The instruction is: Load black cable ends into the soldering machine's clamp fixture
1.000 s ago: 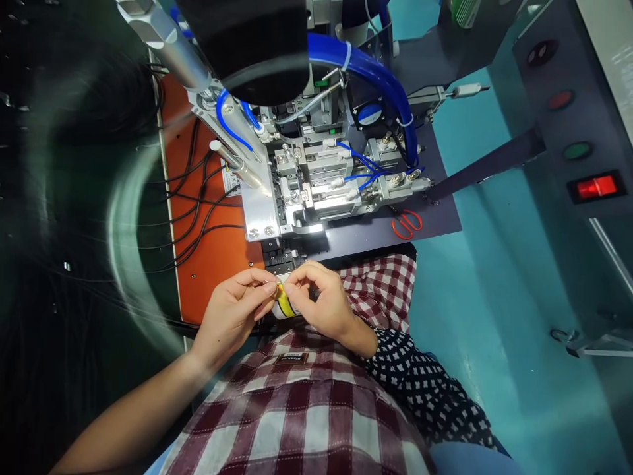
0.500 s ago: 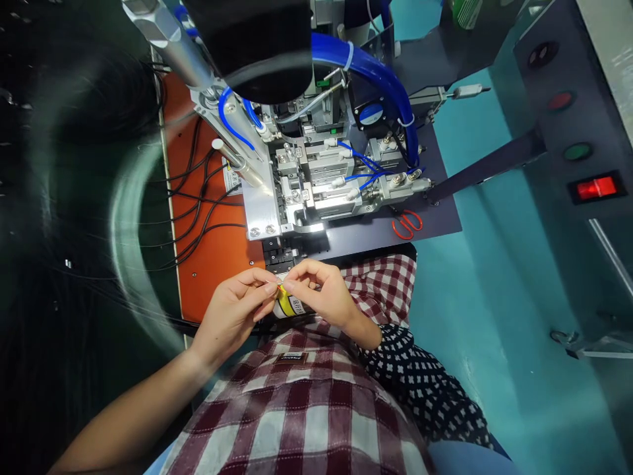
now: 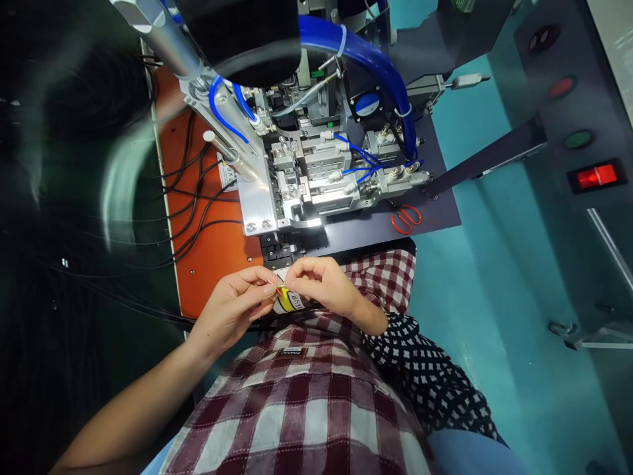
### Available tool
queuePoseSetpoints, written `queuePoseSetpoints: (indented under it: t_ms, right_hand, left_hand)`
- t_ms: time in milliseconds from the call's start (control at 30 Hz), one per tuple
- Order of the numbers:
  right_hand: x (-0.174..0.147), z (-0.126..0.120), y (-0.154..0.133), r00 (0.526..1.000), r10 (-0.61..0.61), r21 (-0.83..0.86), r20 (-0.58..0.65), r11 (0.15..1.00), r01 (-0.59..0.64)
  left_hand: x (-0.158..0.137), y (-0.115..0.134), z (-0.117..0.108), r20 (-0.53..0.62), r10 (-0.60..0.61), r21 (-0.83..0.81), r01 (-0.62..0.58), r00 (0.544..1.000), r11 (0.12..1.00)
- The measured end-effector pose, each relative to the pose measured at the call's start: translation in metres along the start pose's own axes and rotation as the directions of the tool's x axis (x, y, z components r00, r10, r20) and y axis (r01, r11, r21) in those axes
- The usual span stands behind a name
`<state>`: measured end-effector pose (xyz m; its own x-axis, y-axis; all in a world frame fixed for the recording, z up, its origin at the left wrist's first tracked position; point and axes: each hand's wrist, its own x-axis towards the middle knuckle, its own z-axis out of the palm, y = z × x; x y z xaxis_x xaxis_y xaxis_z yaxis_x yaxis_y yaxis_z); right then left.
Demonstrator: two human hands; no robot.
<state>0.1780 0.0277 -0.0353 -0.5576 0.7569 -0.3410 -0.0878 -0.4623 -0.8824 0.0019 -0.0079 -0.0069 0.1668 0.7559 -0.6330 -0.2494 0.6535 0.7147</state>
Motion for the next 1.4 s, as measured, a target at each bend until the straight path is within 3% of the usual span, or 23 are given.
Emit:
queuePoseSetpoints:
  t_ms: [300, 467, 567, 733, 900, 1167, 1400]
  right_hand:
    - [0.004, -0.014, -0.014, 0.968, 0.112, -0.028, 0.225, 0.994, -0.109]
    - [0.004, -0.016, -0.015, 0.963, 0.108, -0.088, 0.246, 0.992, -0.089]
    - [0.003, -0.015, -0.015, 0.967, 0.074, -0.125, 0.242, 0.991, -0.045]
    - [0.003, -0.010, -0.013, 0.980, -0.113, -0.218, 0.163, 0.965, 0.148]
    - [0.001, -0.005, -0.009, 0.932, -0.354, -0.392, 0.075, 0.849, 0.354]
    - [-0.004, 0.010, 0.003, 0.916, -0.375, -0.436, -0.142, 0.855, 0.282]
    - [-0.003, 0.025, 0.007, 0.824, -0.519, -0.520, -0.228, 0.780, 0.348]
  left_hand:
    - [-0.001, 0.003, -0.006, 0.134, -0.086, 0.048, 0.080, 0.987, 0.996]
    - [-0.002, 0.000, -0.010, 0.200, -0.119, 0.097, 0.101, 0.973, 0.990]
    - [-0.002, -0.003, -0.009, 0.164, -0.092, 0.092, 0.078, 0.982, 0.993]
    - [-0.002, -0.007, -0.007, 0.020, 0.024, 0.081, -0.025, 1.000, 0.996]
    - [-0.004, -0.009, -0.007, -0.051, 0.093, 0.118, -0.086, 0.994, 0.989]
    - [-0.001, -0.008, -0.004, -0.097, 0.138, 0.068, -0.131, 0.986, 0.989]
    - [-0.001, -0.007, -0.004, -0.100, 0.158, 0.054, -0.154, 0.982, 0.987]
